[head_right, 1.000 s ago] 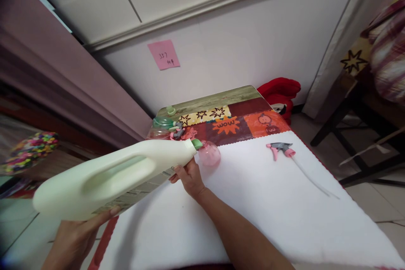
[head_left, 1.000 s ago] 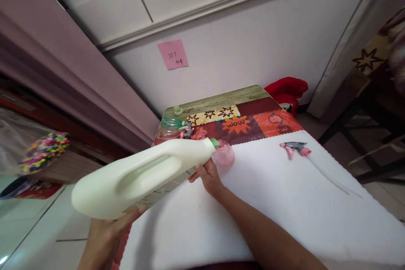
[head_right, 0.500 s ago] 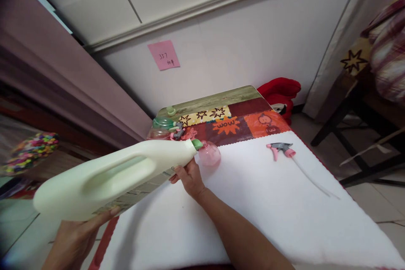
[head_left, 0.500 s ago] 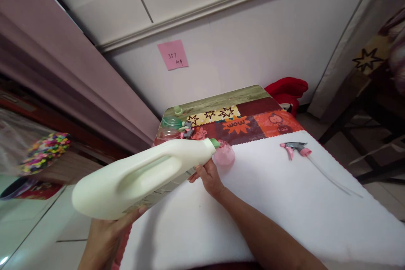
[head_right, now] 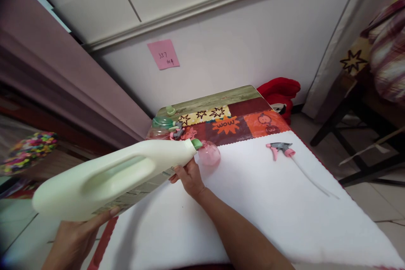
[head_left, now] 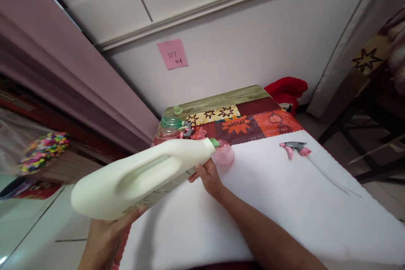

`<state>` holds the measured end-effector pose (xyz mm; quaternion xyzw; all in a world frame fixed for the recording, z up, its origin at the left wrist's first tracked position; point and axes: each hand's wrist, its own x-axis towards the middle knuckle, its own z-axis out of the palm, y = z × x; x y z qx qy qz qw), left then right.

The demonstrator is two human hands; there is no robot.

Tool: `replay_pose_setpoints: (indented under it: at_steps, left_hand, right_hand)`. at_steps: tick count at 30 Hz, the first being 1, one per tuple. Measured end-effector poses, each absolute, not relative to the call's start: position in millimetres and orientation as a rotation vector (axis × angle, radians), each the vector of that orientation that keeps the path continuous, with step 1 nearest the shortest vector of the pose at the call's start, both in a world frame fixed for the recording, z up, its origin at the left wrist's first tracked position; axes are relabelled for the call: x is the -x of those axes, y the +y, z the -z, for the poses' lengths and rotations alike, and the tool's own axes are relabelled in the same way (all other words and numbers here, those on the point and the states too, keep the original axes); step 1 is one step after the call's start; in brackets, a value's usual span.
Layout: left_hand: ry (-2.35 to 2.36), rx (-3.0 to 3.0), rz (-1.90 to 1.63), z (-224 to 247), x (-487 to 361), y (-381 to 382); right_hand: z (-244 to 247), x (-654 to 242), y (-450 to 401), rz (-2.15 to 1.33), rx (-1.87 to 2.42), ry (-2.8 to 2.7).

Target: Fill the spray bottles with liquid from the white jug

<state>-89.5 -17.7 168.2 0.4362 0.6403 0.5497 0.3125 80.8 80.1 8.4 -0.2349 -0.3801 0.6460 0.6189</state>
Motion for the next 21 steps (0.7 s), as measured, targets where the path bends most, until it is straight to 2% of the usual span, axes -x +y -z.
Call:
replay_pose_setpoints:
  at_steps: [21]
  left_hand:
    - [1.791,-1.142,-1.399,-160.6,105.0,-15.8]
  right_hand:
    - [-8.6,-81.8,80.6,-1.493,0.543,-0.892]
